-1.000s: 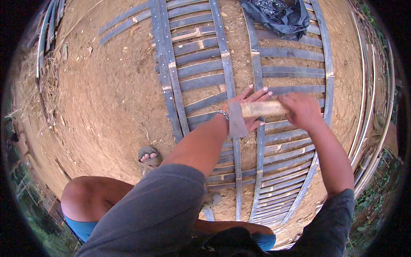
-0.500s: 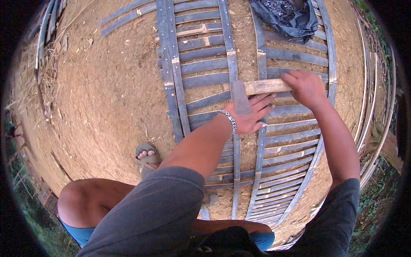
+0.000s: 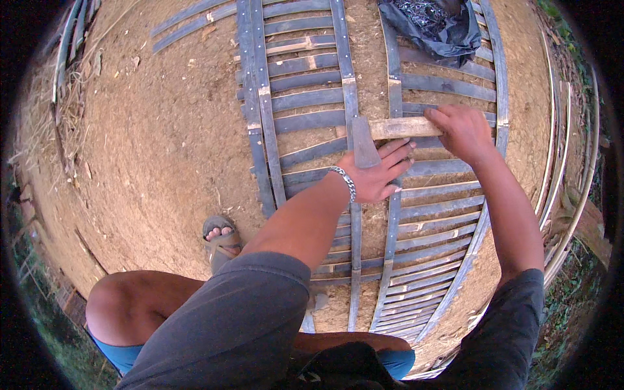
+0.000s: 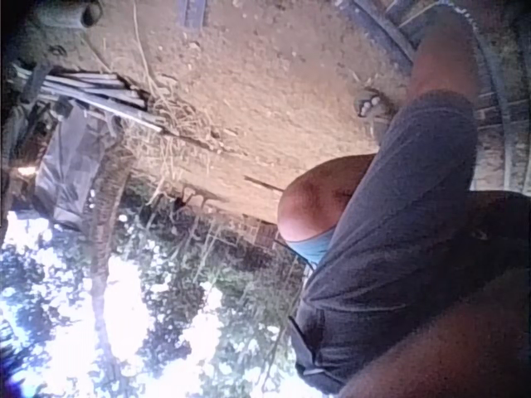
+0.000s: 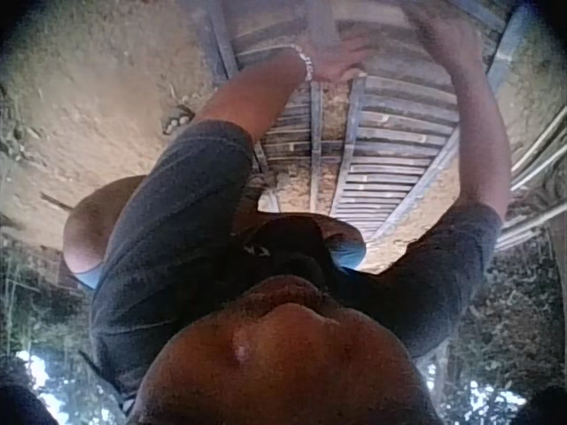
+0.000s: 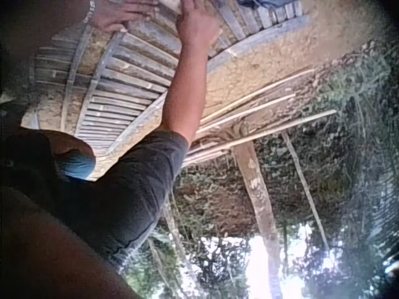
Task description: The person sits on the ground and uses a hammer to drive nails into a wooden lattice structure. They repeatedly pick up nails from a black bag, position them on the wooden slats, and hammer them in to secure the frame.
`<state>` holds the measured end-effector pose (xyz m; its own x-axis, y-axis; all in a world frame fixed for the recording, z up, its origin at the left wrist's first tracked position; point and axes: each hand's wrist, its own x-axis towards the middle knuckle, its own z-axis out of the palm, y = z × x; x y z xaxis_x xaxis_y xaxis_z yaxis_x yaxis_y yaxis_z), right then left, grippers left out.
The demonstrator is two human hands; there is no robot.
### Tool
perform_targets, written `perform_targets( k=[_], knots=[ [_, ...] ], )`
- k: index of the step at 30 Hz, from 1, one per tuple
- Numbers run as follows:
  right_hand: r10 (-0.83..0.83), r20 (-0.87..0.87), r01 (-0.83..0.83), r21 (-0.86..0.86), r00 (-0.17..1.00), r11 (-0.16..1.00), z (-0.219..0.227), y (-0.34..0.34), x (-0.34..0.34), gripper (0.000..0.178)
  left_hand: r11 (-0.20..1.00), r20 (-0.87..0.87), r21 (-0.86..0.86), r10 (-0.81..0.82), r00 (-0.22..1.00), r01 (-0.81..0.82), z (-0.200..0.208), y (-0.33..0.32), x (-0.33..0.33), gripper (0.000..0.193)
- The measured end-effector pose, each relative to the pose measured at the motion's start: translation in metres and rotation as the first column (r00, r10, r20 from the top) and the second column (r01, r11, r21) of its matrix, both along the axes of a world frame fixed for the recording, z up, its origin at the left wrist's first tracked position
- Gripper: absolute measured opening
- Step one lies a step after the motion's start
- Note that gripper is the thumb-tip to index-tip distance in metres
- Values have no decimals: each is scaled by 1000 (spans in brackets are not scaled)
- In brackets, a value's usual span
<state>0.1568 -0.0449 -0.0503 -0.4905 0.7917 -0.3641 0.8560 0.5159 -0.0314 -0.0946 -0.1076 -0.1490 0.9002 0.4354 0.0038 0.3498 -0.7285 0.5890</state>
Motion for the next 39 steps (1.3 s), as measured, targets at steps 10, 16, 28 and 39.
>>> perform_targets(
  k=[10,16,28,39],
  knots=[
    [-717,-281,573,-448,638,686,2,-121,-31,41,985,-150,-163,-82,985,58,6,6,-1,69],
    [-570,-454,542,-205,685,815,-28,-137,-48,44,998,-55,48,-30,998,33,6,5,-3,68],
    [-346,-487,306,-164,802,938,-27,-94,-20,45,999,-73,-17,-43,996,42,9,5,-3,68],
    [-354,-503,320,-155,789,935,-31,-93,-20,46,997,-61,55,-44,997,47,10,7,-3,68]
  ],
)
